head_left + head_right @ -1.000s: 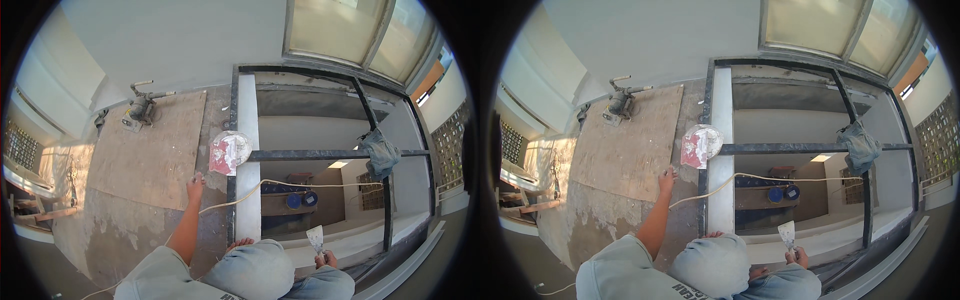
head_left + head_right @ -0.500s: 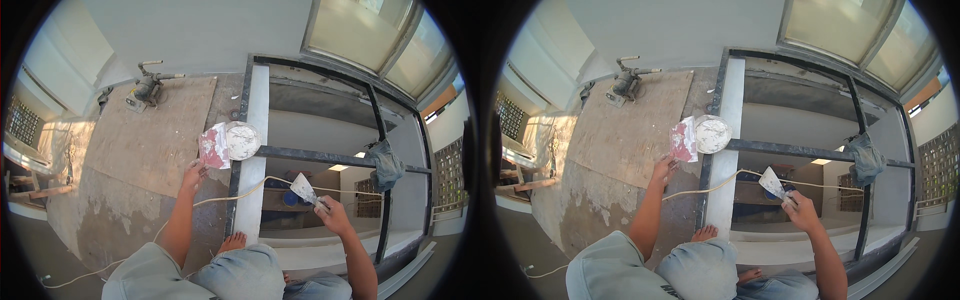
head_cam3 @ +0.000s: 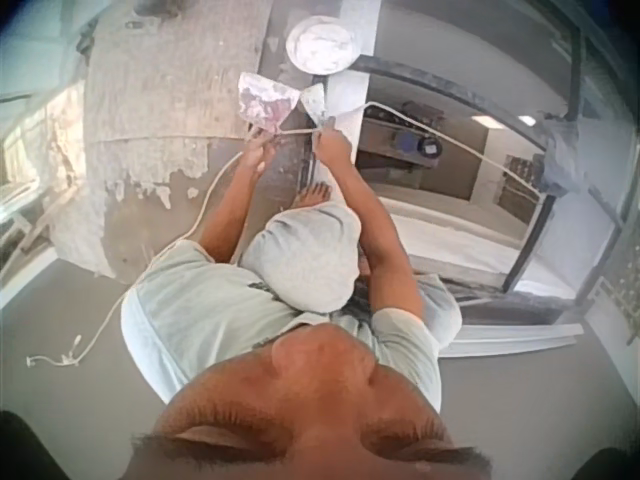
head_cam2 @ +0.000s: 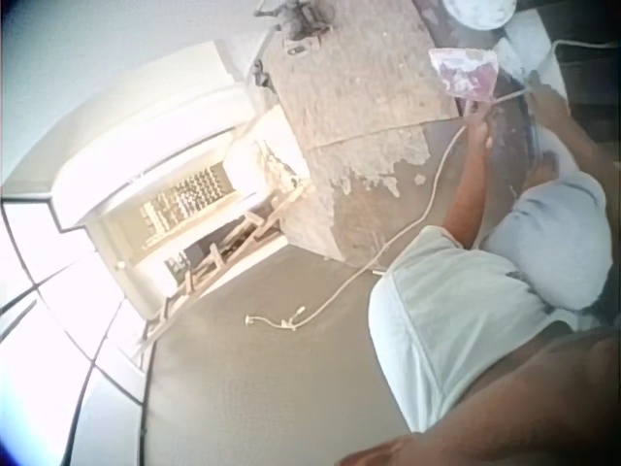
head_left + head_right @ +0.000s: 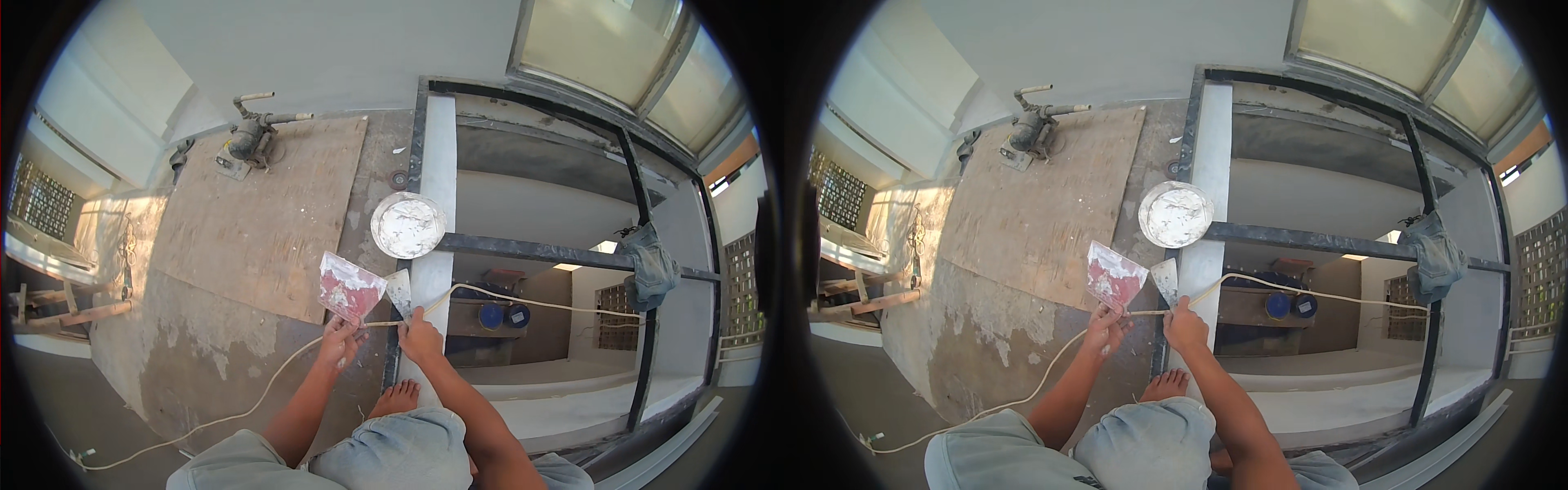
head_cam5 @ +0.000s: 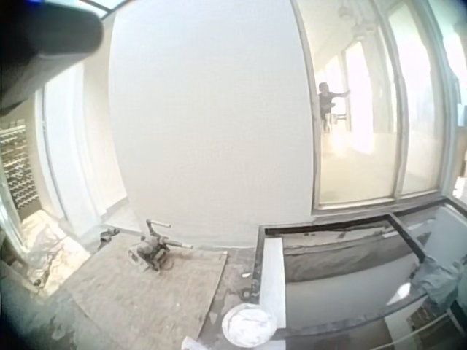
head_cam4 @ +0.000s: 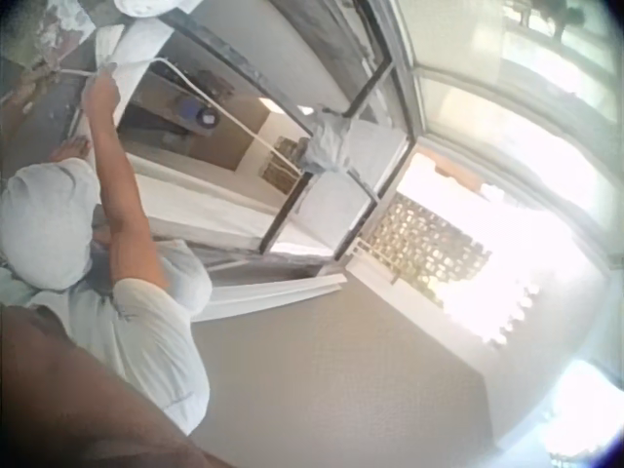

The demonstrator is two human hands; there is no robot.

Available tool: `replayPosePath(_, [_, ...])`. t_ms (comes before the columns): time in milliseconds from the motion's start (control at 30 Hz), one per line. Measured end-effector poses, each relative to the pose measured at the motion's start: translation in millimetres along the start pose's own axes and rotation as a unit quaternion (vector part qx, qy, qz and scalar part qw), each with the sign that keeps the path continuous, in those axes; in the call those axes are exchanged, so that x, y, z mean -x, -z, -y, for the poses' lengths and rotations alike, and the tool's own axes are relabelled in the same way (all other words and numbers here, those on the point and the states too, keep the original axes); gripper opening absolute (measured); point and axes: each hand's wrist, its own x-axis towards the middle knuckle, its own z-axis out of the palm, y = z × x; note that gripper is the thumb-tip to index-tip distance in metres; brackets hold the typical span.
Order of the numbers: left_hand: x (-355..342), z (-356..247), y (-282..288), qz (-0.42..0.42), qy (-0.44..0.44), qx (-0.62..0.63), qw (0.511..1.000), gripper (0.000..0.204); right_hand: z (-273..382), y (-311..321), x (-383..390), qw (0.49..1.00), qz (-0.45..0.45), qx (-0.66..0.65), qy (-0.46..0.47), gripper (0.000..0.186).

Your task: The person applies white putty to a wall corner using a spatula and smooths the surface with a red sanding block.

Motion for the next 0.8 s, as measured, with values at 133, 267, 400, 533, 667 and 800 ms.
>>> replayPosePath(133, [-9.2,12.4,-13.7,0.003,0.001,-0.008,1.0,0.024,19.8,-15.6,-6.2,0.997,-0.02,-0.052,-0.06,0.047])
replayPosePath(267, [-19.4,14.2,-28.8,0.021,-0.011,-0.005,1.0,0.022,5.6,0.1,-1.1,0.995,0.025,-0.064,-0.071,0.051])
replayPosePath(400, [-28.0,8.0,-62.3,0.024,-0.013,0.014,1.0,0.021,-23.1,19.8,-3.5,0.984,-0.165,-0.056,-0.034,0.045])
replayPosePath(533, [-40.9,13.6,-88.6,0.071,-0.026,0.036,0.996,0.022,-26.9,27.9,-17.7,0.886,-0.24,-0.367,0.149,0.045])
replayPosePath(667, [-34.3,22.8,-124.8,0.107,-0.036,-0.016,0.993,0.029,7.6,43.8,-0.9,0.798,-0.128,-0.568,0.154,0.039])
replayPosePath(800, [-61.8,22.5,-115.0,0.175,-0.026,-0.232,0.957,0.03,-8.9,48.9,-15.6,0.679,-0.187,-0.705,0.087,0.034])
